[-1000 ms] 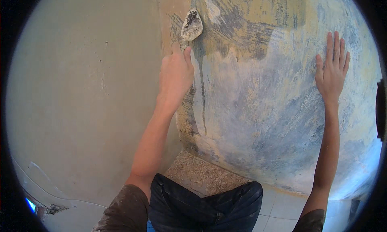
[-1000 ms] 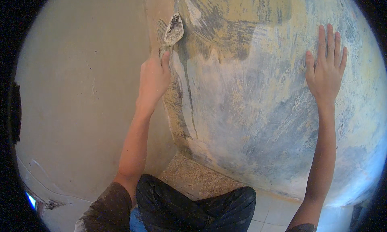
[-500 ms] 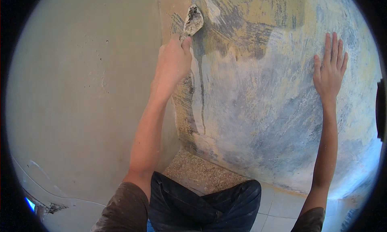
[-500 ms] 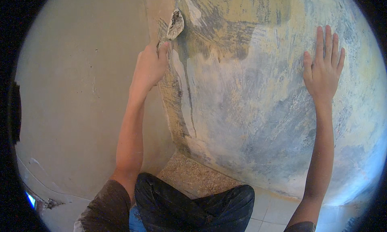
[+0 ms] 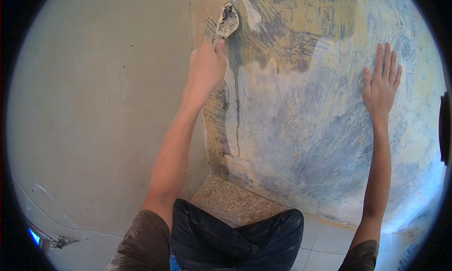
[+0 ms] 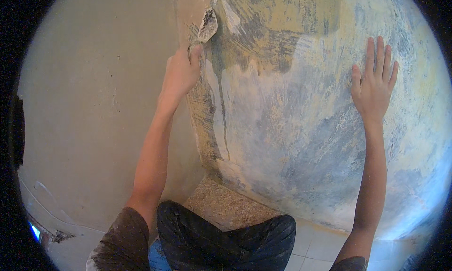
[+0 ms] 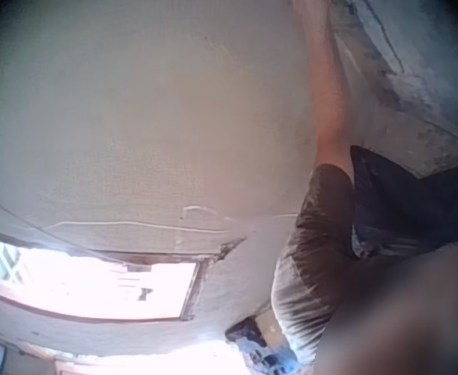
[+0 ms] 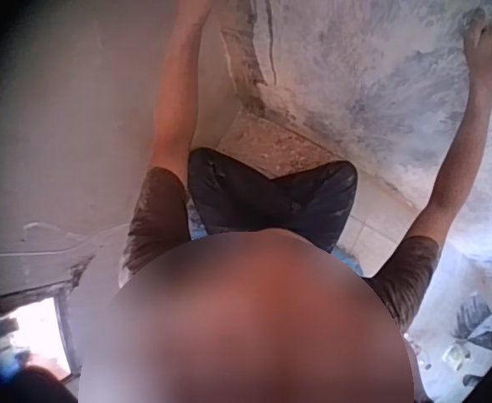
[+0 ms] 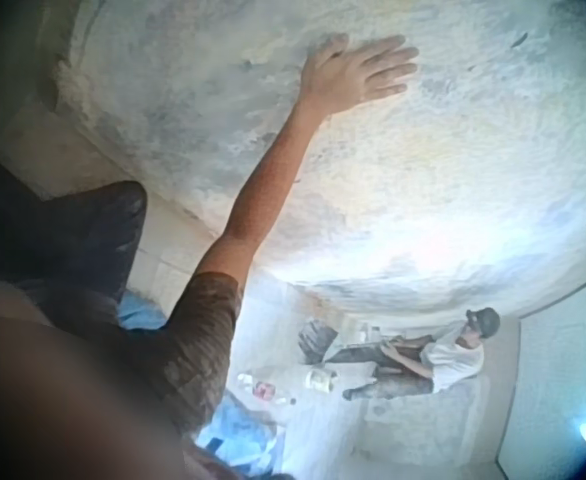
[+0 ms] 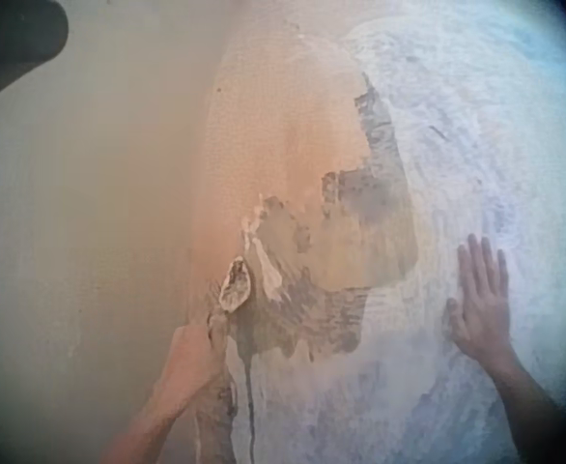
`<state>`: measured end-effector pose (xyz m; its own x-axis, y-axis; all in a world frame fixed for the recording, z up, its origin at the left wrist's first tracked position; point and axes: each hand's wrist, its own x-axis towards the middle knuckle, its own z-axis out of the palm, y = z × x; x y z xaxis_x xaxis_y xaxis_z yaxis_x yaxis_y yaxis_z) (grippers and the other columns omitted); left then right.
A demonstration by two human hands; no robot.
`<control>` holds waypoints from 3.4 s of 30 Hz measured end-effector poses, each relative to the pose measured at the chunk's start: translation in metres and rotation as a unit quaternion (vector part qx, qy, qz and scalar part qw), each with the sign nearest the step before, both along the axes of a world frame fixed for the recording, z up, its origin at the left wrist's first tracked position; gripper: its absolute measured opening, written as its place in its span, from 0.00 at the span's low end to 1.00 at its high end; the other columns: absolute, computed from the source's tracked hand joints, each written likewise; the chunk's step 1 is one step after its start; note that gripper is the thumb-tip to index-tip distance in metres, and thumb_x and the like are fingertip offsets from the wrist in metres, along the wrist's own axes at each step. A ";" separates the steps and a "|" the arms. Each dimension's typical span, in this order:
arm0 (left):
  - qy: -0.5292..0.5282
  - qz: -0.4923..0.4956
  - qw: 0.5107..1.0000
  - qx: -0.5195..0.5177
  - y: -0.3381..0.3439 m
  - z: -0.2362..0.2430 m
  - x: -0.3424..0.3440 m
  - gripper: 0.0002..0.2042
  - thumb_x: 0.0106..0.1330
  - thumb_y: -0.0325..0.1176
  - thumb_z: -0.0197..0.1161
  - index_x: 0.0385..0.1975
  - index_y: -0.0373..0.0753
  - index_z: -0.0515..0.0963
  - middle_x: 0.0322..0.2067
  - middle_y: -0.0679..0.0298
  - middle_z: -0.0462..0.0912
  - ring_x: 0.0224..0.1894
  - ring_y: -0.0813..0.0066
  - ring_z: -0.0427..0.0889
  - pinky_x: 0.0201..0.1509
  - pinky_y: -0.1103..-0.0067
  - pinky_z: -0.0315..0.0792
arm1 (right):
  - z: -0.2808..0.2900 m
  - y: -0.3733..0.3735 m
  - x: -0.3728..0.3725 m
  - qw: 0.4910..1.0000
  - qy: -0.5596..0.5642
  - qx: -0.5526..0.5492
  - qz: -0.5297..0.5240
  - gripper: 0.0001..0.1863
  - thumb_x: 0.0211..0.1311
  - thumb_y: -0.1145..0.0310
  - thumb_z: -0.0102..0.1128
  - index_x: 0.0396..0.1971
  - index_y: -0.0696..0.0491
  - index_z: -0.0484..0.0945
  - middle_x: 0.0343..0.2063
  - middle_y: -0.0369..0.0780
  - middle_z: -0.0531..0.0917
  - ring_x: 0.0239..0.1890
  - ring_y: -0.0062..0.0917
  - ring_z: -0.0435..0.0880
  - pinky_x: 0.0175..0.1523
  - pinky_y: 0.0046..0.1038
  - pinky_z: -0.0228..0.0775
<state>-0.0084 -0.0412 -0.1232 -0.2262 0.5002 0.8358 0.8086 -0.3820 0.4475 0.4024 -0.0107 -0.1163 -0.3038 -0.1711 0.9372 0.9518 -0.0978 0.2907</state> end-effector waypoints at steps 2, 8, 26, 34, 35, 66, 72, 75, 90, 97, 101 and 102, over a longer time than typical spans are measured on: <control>0.003 -0.007 1.000 0.003 -0.003 -0.001 -0.003 0.18 0.76 0.40 0.49 0.43 0.27 0.74 0.33 0.34 0.81 0.41 0.30 0.78 0.47 0.50 0.69 | 0.001 -0.001 0.001 1.000 -0.001 0.000 0.001 0.32 0.75 0.51 0.38 0.75 0.41 0.54 0.76 0.33 0.54 0.78 0.30 0.48 0.80 0.42 0.34; 0.009 -0.024 1.000 -0.012 -0.015 -0.016 -0.001 0.18 0.76 0.41 0.50 0.47 0.28 0.75 0.34 0.35 0.81 0.42 0.32 0.79 0.46 0.53 0.70 | -0.001 -0.004 0.000 1.000 0.016 -0.017 -0.012 0.32 0.74 0.51 0.40 0.76 0.42 0.54 0.76 0.34 0.54 0.78 0.30 0.48 0.80 0.43 0.33; 0.012 0.013 0.998 -0.057 -0.011 0.022 -0.006 0.19 0.75 0.42 0.51 0.41 0.26 0.77 0.33 0.34 0.81 0.41 0.33 0.80 0.48 0.51 0.71 | -0.001 -0.003 0.000 1.000 0.019 -0.014 -0.009 0.33 0.74 0.50 0.39 0.76 0.42 0.54 0.76 0.33 0.54 0.78 0.32 0.49 0.79 0.44 0.36; 0.033 -0.005 0.998 -0.052 -0.010 0.031 -0.015 0.21 0.74 0.42 0.51 0.40 0.25 0.78 0.33 0.33 0.81 0.42 0.32 0.80 0.50 0.51 0.72 | 0.000 -0.003 -0.002 1.000 0.015 -0.010 -0.003 0.32 0.74 0.51 0.39 0.76 0.41 0.54 0.76 0.33 0.54 0.78 0.31 0.49 0.80 0.43 0.35; 0.028 0.003 0.998 -0.064 -0.012 0.032 -0.014 0.21 0.74 0.42 0.51 0.39 0.25 0.78 0.33 0.33 0.81 0.42 0.32 0.80 0.50 0.51 0.72 | -0.001 -0.002 -0.002 1.000 0.018 -0.011 -0.008 0.32 0.74 0.51 0.39 0.76 0.42 0.54 0.76 0.33 0.54 0.78 0.30 0.48 0.80 0.43 0.35; 0.074 0.050 0.995 -0.048 -0.002 0.038 -0.024 0.20 0.76 0.43 0.49 0.45 0.29 0.76 0.39 0.35 0.82 0.47 0.37 0.80 0.52 0.51 0.73 | -0.001 -0.004 -0.002 0.999 0.022 -0.026 -0.004 0.33 0.73 0.52 0.41 0.76 0.43 0.53 0.76 0.35 0.53 0.78 0.31 0.47 0.80 0.44 0.32; 0.077 0.063 0.995 -0.023 0.001 0.038 -0.029 0.21 0.76 0.44 0.49 0.47 0.28 0.76 0.37 0.34 0.82 0.46 0.35 0.80 0.52 0.51 0.73 | 0.000 -0.004 -0.003 1.000 0.016 -0.019 -0.001 0.33 0.73 0.52 0.40 0.76 0.43 0.53 0.77 0.35 0.53 0.79 0.31 0.46 0.80 0.44 0.32; 0.071 0.067 0.995 -0.001 -0.005 0.034 -0.029 0.20 0.75 0.44 0.51 0.47 0.29 0.78 0.36 0.36 0.82 0.45 0.36 0.80 0.49 0.54 0.72 | 0.000 -0.006 -0.003 1.000 0.019 -0.022 -0.007 0.33 0.74 0.52 0.40 0.76 0.43 0.53 0.76 0.34 0.53 0.79 0.31 0.46 0.80 0.44 0.33; 0.067 0.053 0.996 -0.017 -0.002 0.036 -0.029 0.20 0.75 0.44 0.52 0.50 0.31 0.77 0.36 0.39 0.82 0.43 0.37 0.81 0.47 0.55 0.72 | 0.000 -0.006 -0.004 0.999 0.024 -0.031 -0.010 0.33 0.73 0.52 0.40 0.76 0.43 0.53 0.77 0.35 0.53 0.79 0.31 0.46 0.80 0.43 0.32; 0.104 0.070 0.992 -0.013 0.007 0.042 -0.035 0.20 0.76 0.44 0.49 0.51 0.32 0.75 0.39 0.39 0.83 0.48 0.37 0.80 0.53 0.52 0.73 | 0.001 -0.006 -0.005 0.999 0.024 -0.029 -0.010 0.34 0.73 0.52 0.41 0.76 0.44 0.53 0.76 0.35 0.53 0.79 0.32 0.46 0.80 0.44 0.32; 0.098 0.064 0.993 -0.022 0.005 0.047 -0.025 0.21 0.76 0.44 0.50 0.52 0.30 0.76 0.39 0.38 0.83 0.47 0.37 0.80 0.52 0.53 0.73 | -0.001 -0.006 -0.004 0.999 0.021 -0.028 -0.009 0.34 0.73 0.53 0.40 0.76 0.44 0.53 0.76 0.36 0.53 0.79 0.32 0.46 0.80 0.44 0.32; 0.096 0.063 0.993 -0.003 0.005 0.047 -0.024 0.22 0.76 0.45 0.50 0.50 0.29 0.77 0.38 0.37 0.82 0.47 0.37 0.80 0.51 0.54 0.73 | 0.000 -0.007 -0.004 0.999 0.021 -0.027 -0.010 0.34 0.73 0.53 0.40 0.76 0.44 0.53 0.76 0.36 0.53 0.79 0.32 0.46 0.80 0.44 0.32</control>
<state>-0.0325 -0.0359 -0.0765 -0.1244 0.4839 0.8662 0.9204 -0.2699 0.2830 0.3988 -0.0172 -0.1168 -0.2663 -0.1143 0.9571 0.9615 -0.1018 0.2554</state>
